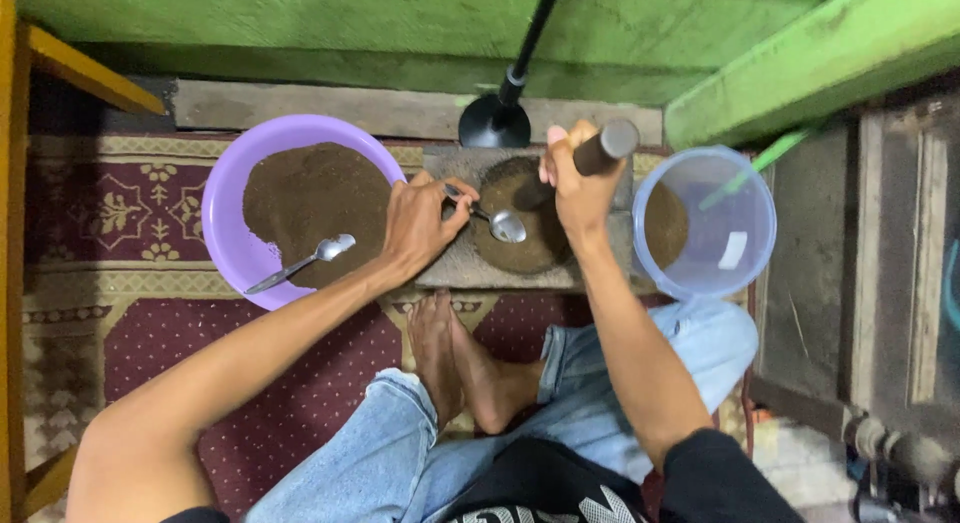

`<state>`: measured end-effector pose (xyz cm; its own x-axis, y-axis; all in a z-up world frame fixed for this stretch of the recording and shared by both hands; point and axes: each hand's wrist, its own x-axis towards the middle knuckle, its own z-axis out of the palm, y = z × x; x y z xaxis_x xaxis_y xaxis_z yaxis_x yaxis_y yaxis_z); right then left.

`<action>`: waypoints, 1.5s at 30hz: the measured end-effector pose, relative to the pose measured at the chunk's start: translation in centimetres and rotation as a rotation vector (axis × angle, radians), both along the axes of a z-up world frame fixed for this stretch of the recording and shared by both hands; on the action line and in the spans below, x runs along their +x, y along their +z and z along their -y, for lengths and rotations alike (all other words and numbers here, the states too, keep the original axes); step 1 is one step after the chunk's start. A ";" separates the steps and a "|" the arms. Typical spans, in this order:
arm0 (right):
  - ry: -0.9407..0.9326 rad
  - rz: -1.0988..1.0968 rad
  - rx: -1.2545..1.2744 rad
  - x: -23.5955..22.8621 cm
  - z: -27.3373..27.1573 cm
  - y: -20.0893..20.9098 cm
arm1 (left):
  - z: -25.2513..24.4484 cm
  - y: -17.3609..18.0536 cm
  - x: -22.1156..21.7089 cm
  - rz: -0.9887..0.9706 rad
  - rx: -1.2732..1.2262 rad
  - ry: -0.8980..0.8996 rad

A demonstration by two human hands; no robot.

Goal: Grinding brown powder on a stone mortar using a wooden pestle and a spoon.

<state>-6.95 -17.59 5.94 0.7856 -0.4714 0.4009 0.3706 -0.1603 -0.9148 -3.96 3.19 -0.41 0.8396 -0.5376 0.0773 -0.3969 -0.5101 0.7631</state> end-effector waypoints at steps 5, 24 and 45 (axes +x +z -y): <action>0.032 0.015 0.012 -0.3 0.9 1.7 | 1.0 -0.3 0.4 0.007 -0.021 0.030; -0.079 0.044 0.020 -0.2 1.9 1.0 | 1.1 0.6 -0.5 0.043 -0.040 -0.064; -0.036 0.027 0.039 -1.8 1.1 1.0 | 0.4 2.2 3.2 0.115 -0.015 0.058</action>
